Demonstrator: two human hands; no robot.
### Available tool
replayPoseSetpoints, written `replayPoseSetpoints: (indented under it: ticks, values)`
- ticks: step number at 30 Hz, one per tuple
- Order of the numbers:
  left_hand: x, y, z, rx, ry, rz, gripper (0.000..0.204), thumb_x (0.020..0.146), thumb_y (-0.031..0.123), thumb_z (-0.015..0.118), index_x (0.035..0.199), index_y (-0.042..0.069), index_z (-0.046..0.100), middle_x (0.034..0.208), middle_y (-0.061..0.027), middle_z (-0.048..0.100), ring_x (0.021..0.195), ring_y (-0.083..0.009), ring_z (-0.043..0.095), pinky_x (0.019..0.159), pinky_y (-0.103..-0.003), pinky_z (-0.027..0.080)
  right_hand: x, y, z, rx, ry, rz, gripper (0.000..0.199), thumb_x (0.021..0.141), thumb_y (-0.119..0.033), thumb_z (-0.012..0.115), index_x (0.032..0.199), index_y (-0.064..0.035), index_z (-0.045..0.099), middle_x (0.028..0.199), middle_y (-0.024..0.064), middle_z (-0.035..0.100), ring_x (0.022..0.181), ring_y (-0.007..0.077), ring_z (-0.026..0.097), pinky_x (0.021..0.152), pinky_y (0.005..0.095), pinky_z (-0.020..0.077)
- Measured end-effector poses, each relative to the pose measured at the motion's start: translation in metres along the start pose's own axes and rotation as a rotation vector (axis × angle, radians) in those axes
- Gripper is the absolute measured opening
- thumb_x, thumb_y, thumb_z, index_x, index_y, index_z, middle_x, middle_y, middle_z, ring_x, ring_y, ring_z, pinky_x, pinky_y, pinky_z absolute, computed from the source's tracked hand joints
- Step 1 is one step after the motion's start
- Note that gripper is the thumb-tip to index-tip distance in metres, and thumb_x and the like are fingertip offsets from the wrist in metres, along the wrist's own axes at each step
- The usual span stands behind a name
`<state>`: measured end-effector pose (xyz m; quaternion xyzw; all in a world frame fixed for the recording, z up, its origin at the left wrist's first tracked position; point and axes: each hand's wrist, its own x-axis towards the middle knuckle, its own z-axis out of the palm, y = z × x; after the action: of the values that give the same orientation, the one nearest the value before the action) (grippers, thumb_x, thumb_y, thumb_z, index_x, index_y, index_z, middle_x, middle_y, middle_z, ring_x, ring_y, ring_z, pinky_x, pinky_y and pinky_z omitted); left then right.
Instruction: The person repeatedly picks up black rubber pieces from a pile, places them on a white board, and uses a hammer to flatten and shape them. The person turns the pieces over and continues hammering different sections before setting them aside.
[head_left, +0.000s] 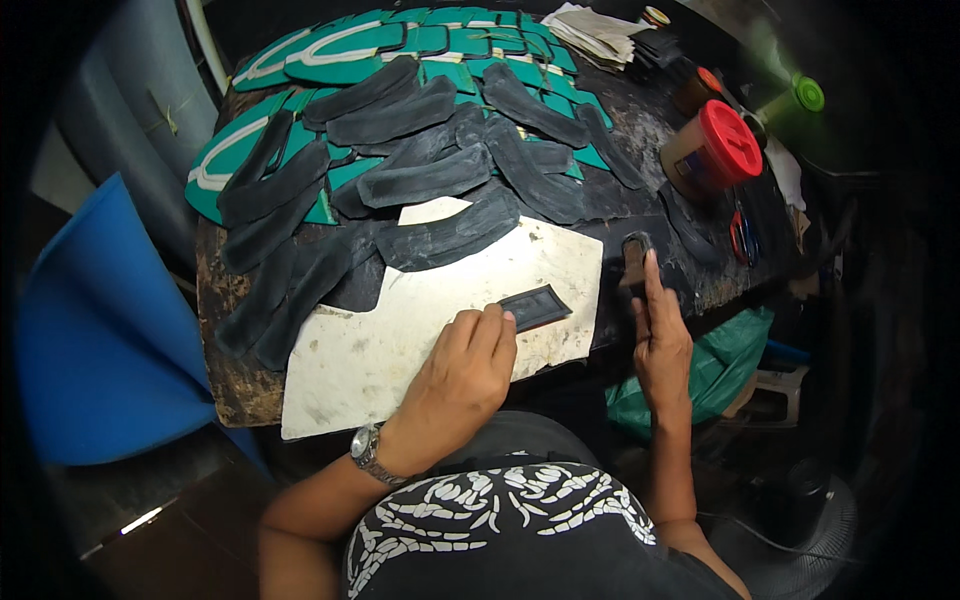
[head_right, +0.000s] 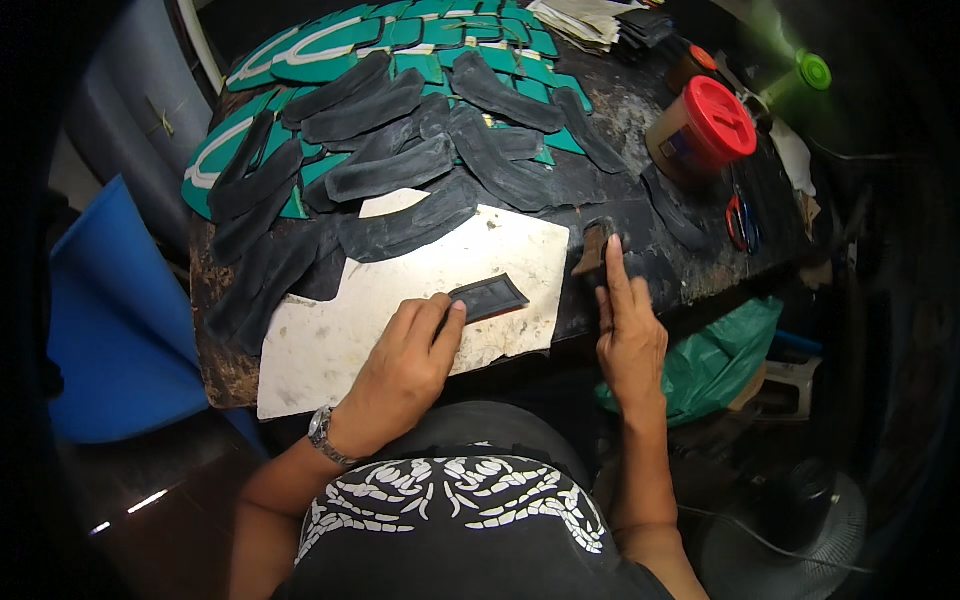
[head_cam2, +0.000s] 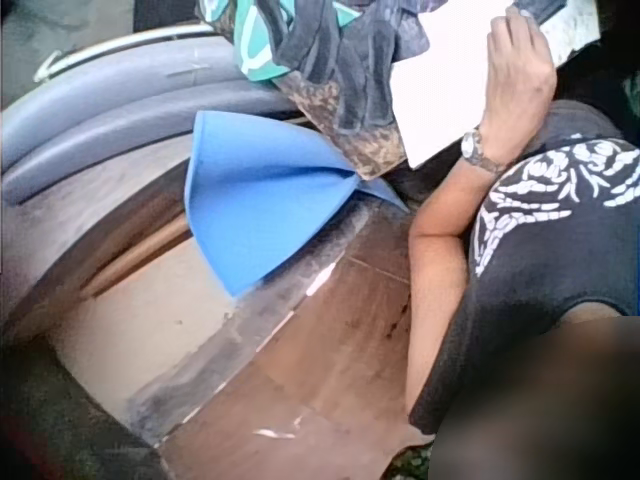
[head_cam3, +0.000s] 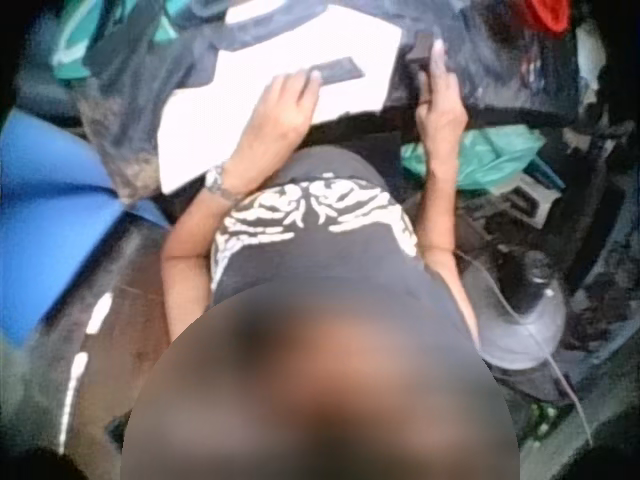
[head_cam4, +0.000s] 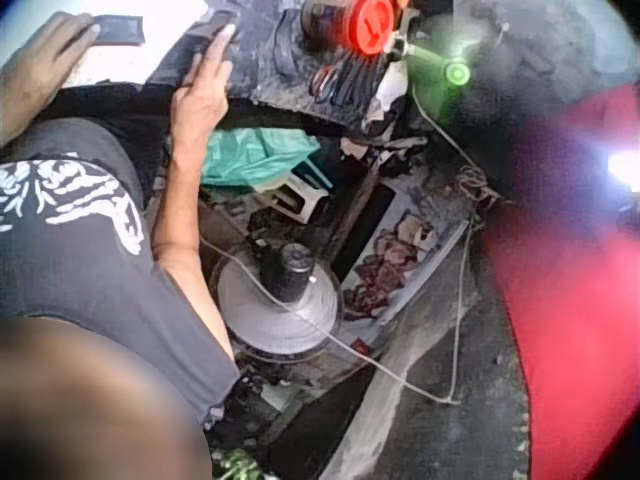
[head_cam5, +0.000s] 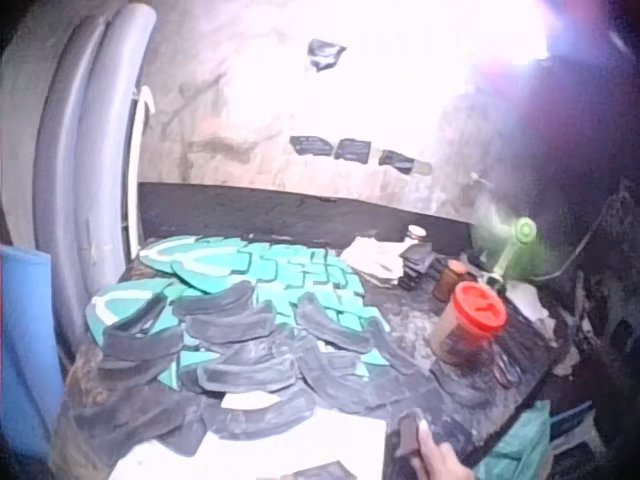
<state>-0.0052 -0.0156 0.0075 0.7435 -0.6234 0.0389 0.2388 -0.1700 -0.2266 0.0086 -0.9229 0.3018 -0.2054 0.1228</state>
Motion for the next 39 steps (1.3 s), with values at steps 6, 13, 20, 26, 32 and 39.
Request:
replayPoseSetpoints:
  ticks: [6, 13, 20, 26, 32, 39]
  values:
    - [0.005, -0.010, -0.016, -0.971, 0.171, -0.634, 0.022, 0.090, -0.006, 0.065, 0.111, -0.010, 0.059, 0.112, -0.0156, 0.063, 0.094, -0.0178, 0.065, 0.080, -0.029, 0.055, 0.004, -0.009, -0.007, 0.058, 0.114, -0.090, 0.053, 0.097, 0.002, 0.056, 0.147, -0.0178, 0.054, 0.097, 0.0145, 0.056, 0.087, 0.0296, 0.060, 0.076, 0.0372, 0.0516]
    - [-0.005, 0.022, -0.016, -1.670, 0.366, -0.884, 0.020, 0.093, -0.004, 0.066, 0.112, -0.007, 0.060, 0.101, -0.0161, 0.072, 0.084, -0.0188, 0.073, 0.077, -0.030, 0.064, -0.027, -0.078, 0.001, 1.104, -0.466, 0.166, 0.024, 0.099, -0.013, 0.067, 0.119, 0.0009, 0.067, 0.093, 0.0037, 0.065, 0.079, 0.0074, 0.058, 0.069, 0.0239, 0.0485]
    - [-0.020, 0.025, -0.011, -1.715, 0.410, -0.825, 0.031, 0.097, 0.000, 0.062, 0.126, -0.011, 0.057, 0.108, -0.0190, 0.071, 0.096, -0.0225, 0.073, 0.085, -0.036, 0.064, -0.030, -0.081, 0.000, 1.226, -0.538, 0.317, 0.021, 0.098, -0.008, 0.068, 0.115, 0.0036, 0.067, 0.098, -0.0002, 0.068, 0.082, 0.0019, 0.060, 0.071, 0.0179, 0.0474]
    - [-0.028, 0.024, -0.004, -1.855, 0.364, -0.865, 0.037, 0.096, 0.002, 0.063, 0.130, -0.010, 0.054, 0.115, -0.0177, 0.069, 0.100, -0.0215, 0.072, 0.086, -0.034, 0.061, -0.037, -0.080, 0.004, 1.239, -0.532, 0.321, 0.020, 0.098, -0.010, 0.068, 0.113, 0.0030, 0.068, 0.092, -0.0007, 0.068, 0.078, 0.0023, 0.057, 0.068, 0.0191, 0.0459]
    - [-0.020, 0.012, -0.023, -1.601, 0.022, -0.674, 0.050, 0.100, -0.001, 0.057, 0.144, -0.002, 0.033, 0.120, -0.0154, 0.067, 0.105, -0.0126, 0.064, 0.091, -0.026, 0.052, -0.031, -0.086, 0.002, 1.196, -0.549, 0.277, 0.024, 0.102, -0.020, 0.064, 0.111, 0.0017, 0.066, 0.077, -0.0016, 0.063, 0.061, 0.0015, 0.047, 0.053, 0.0188, 0.0360]
    - [-0.014, -0.029, -0.044, -1.246, -0.508, -0.403, 0.079, 0.090, -0.005, 0.064, 0.160, 0.008, 0.030, 0.117, -0.0046, 0.061, 0.103, -0.0080, 0.054, 0.091, -0.023, 0.044, -0.022, -0.081, 0.014, 1.543, -0.424, 0.483, 0.016, 0.099, -0.016, 0.068, 0.100, -0.0020, 0.062, 0.068, -0.0015, 0.056, 0.050, 0.0045, 0.044, 0.045, 0.0207, 0.0315]
